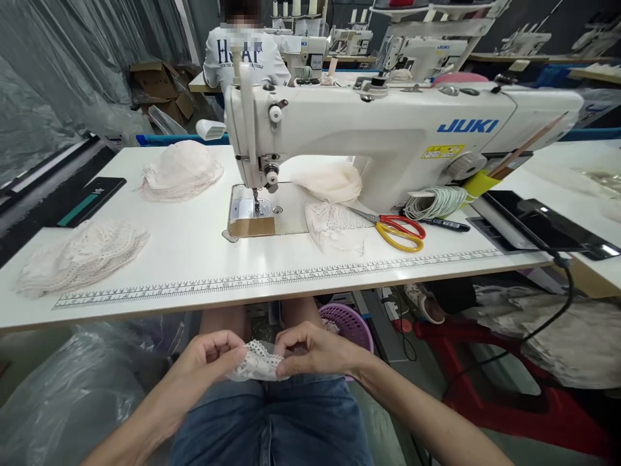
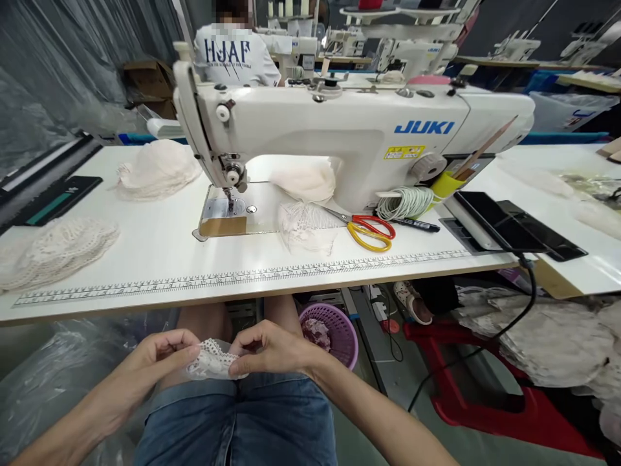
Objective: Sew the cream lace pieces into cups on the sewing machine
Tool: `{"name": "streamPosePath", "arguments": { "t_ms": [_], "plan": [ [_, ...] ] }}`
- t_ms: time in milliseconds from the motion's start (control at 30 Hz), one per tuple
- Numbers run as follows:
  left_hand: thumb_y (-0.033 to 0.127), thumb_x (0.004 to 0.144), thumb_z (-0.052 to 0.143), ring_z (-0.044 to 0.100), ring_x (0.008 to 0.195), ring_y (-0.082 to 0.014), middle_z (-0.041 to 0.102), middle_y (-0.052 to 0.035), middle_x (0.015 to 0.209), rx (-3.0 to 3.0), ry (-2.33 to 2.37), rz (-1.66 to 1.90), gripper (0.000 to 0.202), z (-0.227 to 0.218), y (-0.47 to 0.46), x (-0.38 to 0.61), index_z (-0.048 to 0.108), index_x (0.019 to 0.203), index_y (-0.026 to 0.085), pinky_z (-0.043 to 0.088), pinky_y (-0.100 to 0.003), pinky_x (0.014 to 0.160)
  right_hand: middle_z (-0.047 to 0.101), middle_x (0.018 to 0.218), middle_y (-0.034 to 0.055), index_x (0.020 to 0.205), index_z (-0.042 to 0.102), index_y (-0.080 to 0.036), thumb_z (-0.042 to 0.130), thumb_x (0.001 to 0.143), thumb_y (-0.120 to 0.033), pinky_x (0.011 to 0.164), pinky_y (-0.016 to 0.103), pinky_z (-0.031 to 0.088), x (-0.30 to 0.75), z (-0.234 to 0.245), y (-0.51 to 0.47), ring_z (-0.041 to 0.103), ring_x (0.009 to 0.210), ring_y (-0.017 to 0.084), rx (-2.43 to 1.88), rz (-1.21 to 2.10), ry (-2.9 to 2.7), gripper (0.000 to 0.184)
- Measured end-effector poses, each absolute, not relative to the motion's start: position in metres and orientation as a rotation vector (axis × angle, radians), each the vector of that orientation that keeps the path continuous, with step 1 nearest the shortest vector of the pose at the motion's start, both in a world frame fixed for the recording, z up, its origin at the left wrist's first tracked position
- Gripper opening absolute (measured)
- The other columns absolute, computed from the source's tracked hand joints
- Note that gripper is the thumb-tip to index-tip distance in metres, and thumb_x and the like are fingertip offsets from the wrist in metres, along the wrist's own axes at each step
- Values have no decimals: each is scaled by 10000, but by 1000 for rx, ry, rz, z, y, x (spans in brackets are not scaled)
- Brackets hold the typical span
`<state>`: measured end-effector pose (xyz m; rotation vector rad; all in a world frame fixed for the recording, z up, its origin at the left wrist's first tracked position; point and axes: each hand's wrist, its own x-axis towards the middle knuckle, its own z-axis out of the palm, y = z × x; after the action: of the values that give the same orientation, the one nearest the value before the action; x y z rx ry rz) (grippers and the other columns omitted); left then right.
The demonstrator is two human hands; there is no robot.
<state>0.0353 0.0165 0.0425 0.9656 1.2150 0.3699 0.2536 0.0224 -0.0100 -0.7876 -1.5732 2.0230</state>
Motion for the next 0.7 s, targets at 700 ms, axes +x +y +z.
{"name": "streamPosePath", "arguments": {
  "t_ms": [700],
  "plan": [
    [451,766,654,488,686,-130,607,-3,710,1088,1221,110,294,41,44,136,652,744,158,362,-201,633,453,624,-52,718,569,-124,754,646,-391,523,191,267,336,-44,-4,371,586,75,-844,1993,-1192,333]
  ]
}}
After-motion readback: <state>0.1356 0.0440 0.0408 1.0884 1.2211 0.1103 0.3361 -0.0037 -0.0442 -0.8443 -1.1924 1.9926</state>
